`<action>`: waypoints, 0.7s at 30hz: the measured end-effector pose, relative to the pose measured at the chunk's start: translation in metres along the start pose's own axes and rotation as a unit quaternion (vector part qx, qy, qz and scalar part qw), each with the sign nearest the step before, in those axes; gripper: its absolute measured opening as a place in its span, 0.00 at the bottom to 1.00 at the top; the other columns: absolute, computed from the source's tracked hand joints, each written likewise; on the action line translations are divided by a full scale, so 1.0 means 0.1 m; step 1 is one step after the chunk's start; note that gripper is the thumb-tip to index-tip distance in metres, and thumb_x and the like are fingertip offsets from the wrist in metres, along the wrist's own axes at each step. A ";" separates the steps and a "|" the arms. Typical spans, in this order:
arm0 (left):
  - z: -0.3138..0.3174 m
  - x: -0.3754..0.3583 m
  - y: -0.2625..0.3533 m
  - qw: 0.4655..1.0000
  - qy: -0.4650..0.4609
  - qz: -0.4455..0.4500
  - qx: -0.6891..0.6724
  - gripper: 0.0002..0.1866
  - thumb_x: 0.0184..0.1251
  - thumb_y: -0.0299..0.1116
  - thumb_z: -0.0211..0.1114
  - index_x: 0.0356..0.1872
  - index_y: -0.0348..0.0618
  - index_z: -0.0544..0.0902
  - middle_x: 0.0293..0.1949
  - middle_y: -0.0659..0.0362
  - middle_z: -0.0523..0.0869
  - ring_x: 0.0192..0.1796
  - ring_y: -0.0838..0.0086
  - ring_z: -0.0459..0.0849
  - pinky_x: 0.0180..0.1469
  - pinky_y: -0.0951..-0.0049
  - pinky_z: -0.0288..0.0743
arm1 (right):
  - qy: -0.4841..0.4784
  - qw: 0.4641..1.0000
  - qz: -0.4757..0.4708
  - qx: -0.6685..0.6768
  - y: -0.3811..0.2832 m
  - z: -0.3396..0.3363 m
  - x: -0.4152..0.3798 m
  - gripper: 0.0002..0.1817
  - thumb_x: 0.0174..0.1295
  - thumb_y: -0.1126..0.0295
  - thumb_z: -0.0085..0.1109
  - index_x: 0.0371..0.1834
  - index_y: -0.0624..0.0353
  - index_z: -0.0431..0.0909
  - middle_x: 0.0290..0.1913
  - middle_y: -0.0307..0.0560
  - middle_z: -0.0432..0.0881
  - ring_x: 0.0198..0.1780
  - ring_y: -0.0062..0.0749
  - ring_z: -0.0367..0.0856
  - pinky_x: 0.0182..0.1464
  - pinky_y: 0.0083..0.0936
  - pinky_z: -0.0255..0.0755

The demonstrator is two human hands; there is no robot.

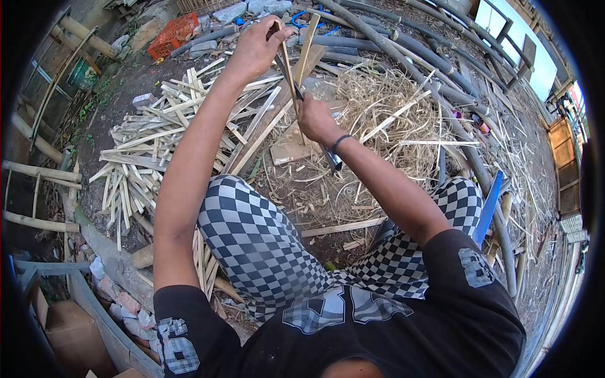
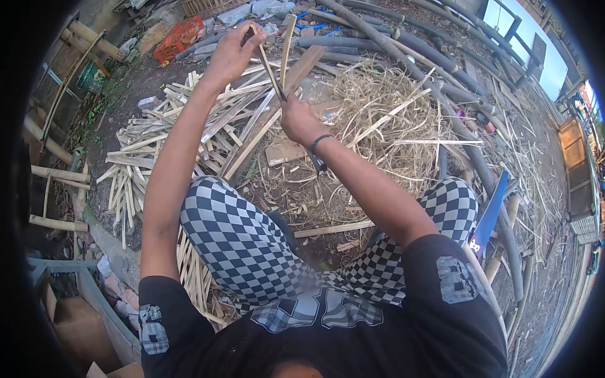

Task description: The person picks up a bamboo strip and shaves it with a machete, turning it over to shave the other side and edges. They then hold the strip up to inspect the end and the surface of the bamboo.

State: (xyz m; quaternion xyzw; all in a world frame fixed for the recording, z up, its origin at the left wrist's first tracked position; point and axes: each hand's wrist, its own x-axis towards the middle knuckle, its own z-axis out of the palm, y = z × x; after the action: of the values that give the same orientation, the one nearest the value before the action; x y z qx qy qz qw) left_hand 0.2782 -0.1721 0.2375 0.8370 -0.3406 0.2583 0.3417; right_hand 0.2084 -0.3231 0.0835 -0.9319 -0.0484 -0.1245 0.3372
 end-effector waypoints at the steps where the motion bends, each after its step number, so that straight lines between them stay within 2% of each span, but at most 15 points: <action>1: -0.01 0.00 0.00 1.000 -0.006 -0.025 -0.010 0.20 0.74 0.51 0.62 0.42 0.41 0.80 0.34 0.50 0.84 0.41 0.55 0.83 0.48 0.56 0.75 | 0.002 1.000 0.002 -0.001 0.05 -0.01 0.02 0.16 0.77 0.64 0.44 0.49 0.70 0.69 0.31 0.71 0.82 0.33 0.67 0.83 0.39 0.57 0.77; 3: -0.06 -0.02 -0.01 1.000 0.000 -0.010 -0.007 0.19 0.74 0.51 0.62 0.42 0.42 0.80 0.34 0.51 0.84 0.41 0.56 0.84 0.48 0.57 0.75 | -0.100 0.990 -0.005 0.101 0.10 -0.10 0.05 0.17 0.78 0.60 0.44 0.44 0.68 0.71 0.25 0.58 0.80 0.24 0.47 0.84 0.27 0.45 0.78; 4: -0.08 -0.02 -0.01 1.000 0.006 0.001 -0.003 0.19 0.74 0.51 0.63 0.41 0.42 0.80 0.34 0.52 0.85 0.40 0.58 0.84 0.48 0.58 0.75 | -0.099 0.990 -0.007 0.099 0.10 -0.14 0.03 0.17 0.78 0.60 0.44 0.44 0.68 0.71 0.25 0.58 0.80 0.24 0.47 0.84 0.27 0.45 0.78; 5: -0.10 -0.04 -0.02 1.000 0.001 -0.009 0.001 0.18 0.74 0.50 0.63 0.41 0.42 0.80 0.34 0.54 0.86 0.39 0.62 0.85 0.48 0.61 0.76 | -0.174 0.956 0.087 0.219 0.09 -0.19 0.00 0.19 0.78 0.58 0.43 0.41 0.67 0.71 0.23 0.52 0.78 0.22 0.39 0.82 0.23 0.39 0.76; 6: -0.08 -0.04 -0.03 1.000 0.004 -0.010 0.000 0.18 0.74 0.50 0.63 0.41 0.42 0.80 0.34 0.54 0.86 0.39 0.62 0.85 0.48 0.61 0.76 | -0.244 0.894 0.179 0.332 0.11 -0.22 -0.02 0.21 0.79 0.56 0.43 0.38 0.66 0.72 0.21 0.47 0.76 0.19 0.31 0.80 0.20 0.33 0.74; 7: -0.06 -0.02 -0.03 0.997 -0.017 -0.009 -0.078 0.18 0.74 0.50 0.64 0.41 0.43 0.80 0.33 0.56 0.87 0.39 0.64 0.86 0.48 0.63 0.77 | -0.255 0.899 0.147 0.324 0.16 -0.20 -0.02 0.25 0.79 0.54 0.43 0.32 0.66 0.73 0.20 0.46 0.76 0.16 0.34 0.79 0.20 0.33 0.76; 8: -0.04 -0.02 -0.05 0.987 -0.040 -0.007 -0.156 0.18 0.74 0.50 0.64 0.40 0.43 0.81 0.33 0.57 0.88 0.39 0.67 0.87 0.48 0.65 0.77 | -0.255 0.900 0.147 0.323 0.17 -0.19 0.00 0.25 0.79 0.54 0.43 0.32 0.66 0.73 0.20 0.46 0.76 0.16 0.34 0.79 0.20 0.33 0.76; 10: -0.01 0.03 0.03 0.992 -0.036 -0.021 -0.123 0.18 0.74 0.50 0.64 0.41 0.43 0.81 0.32 0.58 0.89 0.39 0.68 0.88 0.47 0.66 0.78 | -0.179 0.970 0.131 0.103 0.04 -0.24 -0.01 0.26 0.75 0.57 0.47 0.39 0.78 0.79 0.32 0.69 0.85 0.25 0.50 0.87 0.27 0.42 0.80; 11: 0.01 0.02 0.08 0.995 -0.035 -0.037 -0.091 0.18 0.74 0.50 0.64 0.41 0.43 0.81 0.32 0.59 0.90 0.39 0.70 0.88 0.47 0.67 0.78 | -0.166 0.972 0.152 0.066 0.00 -0.29 -0.02 0.26 0.74 0.57 0.49 0.40 0.77 0.82 0.36 0.71 0.85 0.31 0.55 0.89 0.35 0.46 0.82; 12: 0.05 0.02 0.06 0.994 -0.037 -0.038 -0.096 0.18 0.74 0.50 0.64 0.41 0.43 0.81 0.32 0.59 0.90 0.39 0.70 0.88 0.47 0.67 0.78 | -0.166 0.971 0.157 0.064 -0.08 -0.37 -0.04 0.26 0.74 0.57 0.49 0.40 0.77 0.82 0.36 0.71 0.85 0.31 0.55 0.89 0.35 0.46 0.82; 14: 0.11 0.07 0.01 0.995 -0.017 -0.059 -0.083 0.18 0.74 0.50 0.64 0.42 0.43 0.81 0.31 0.59 0.90 0.37 0.70 0.89 0.45 0.66 0.79 | -0.151 0.968 0.202 0.007 -0.17 -0.47 -0.02 0.24 0.73 0.57 0.51 0.44 0.74 0.83 0.38 0.72 0.86 0.39 0.58 0.89 0.44 0.48 0.82; 15: 0.11 0.07 0.02 0.995 -0.008 -0.059 -0.082 0.18 0.74 0.50 0.64 0.42 0.43 0.82 0.32 0.58 0.91 0.37 0.69 0.89 0.43 0.64 0.79 | -0.123 0.977 0.167 -0.041 -0.05 -0.37 0.04 0.23 0.73 0.57 0.51 0.47 0.70 0.84 0.42 0.71 0.86 0.46 0.60 0.88 0.48 0.48 0.82; 16: 0.12 0.08 0.00 0.995 -0.008 -0.056 -0.083 0.18 0.74 0.50 0.64 0.42 0.43 0.82 0.32 0.58 0.91 0.37 0.69 0.89 0.43 0.64 0.79 | -0.121 0.977 0.168 -0.041 -0.04 -0.35 0.04 0.23 0.73 0.57 0.51 0.47 0.70 0.84 0.42 0.71 0.86 0.46 0.60 0.88 0.48 0.48 0.82; 18: 0.09 0.09 -0.05 0.994 -0.017 -0.077 -0.078 0.22 0.74 0.53 0.63 0.44 0.40 0.81 0.34 0.59 0.92 0.38 0.76 0.89 0.44 0.73 0.79 | -0.081 0.982 0.123 -0.121 -0.05 -0.32 0.06 0.19 0.71 0.61 0.52 0.46 0.67 0.85 0.44 0.68 0.87 0.47 0.58 0.88 0.46 0.46 0.83; 21: 0.05 0.01 0.00 0.994 -0.025 -0.087 -0.056 0.23 0.73 0.53 0.63 0.45 0.38 0.81 0.33 0.58 0.91 0.38 0.75 0.89 0.45 0.71 0.80 | -0.082 0.967 -0.006 -0.243 0.06 -0.56 0.14 0.13 0.65 0.69 0.55 0.41 0.62 0.87 0.41 0.63 0.88 0.45 0.55 0.88 0.47 0.45 0.82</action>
State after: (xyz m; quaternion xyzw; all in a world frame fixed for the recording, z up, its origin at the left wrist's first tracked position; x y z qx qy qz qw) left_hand 0.2800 -0.1763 0.2351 0.8492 -0.2885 0.1873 0.4007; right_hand 0.2114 -0.3638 0.1246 -0.9925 -0.0501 -0.0578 0.0949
